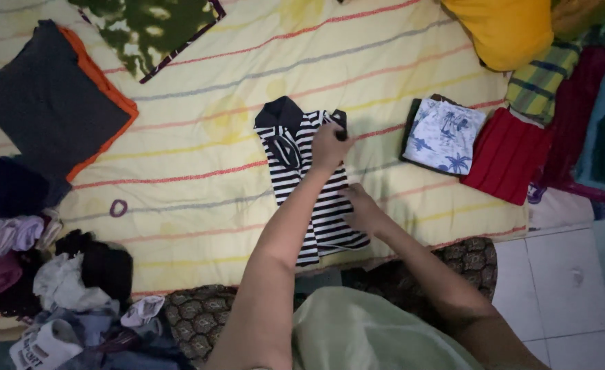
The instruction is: Folding various items of laundry on a bed.
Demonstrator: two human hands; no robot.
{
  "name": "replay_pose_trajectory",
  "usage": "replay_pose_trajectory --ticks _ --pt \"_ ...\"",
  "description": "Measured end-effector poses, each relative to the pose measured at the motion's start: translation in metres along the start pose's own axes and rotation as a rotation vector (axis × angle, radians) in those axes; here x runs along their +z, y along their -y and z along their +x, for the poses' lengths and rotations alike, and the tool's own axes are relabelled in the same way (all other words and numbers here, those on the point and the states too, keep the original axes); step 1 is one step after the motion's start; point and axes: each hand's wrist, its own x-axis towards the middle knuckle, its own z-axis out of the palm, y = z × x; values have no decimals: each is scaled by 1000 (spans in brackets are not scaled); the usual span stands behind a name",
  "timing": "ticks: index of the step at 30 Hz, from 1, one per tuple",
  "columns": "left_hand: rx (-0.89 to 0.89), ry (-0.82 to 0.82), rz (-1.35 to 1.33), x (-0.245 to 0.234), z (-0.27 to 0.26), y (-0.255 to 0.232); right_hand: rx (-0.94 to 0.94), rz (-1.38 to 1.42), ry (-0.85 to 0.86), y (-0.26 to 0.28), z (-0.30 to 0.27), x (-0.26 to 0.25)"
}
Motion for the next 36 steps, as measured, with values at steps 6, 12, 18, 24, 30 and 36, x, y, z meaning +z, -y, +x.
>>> replay_pose_trajectory --ticks 6,12,18,24,30,36 --pt "-344 -253 -284 -6 16 53 -167 65 -7 71 -12 9" --pt "-270 -290 -493 -68 20 58 -44 140 112 127 -10 15" --pt "-158 -343 -449 -74 20 130 -156 76 121 119 -13 41" --pt "-435 -257 -673 -101 35 106 -16 157 170 148 -12 35" --pt "-335 -407 -81 -97 26 132 -82 69 159 118 -10 67" --pt "-341 -360 -437 -93 18 163 -273 75 117 120 -11 62"
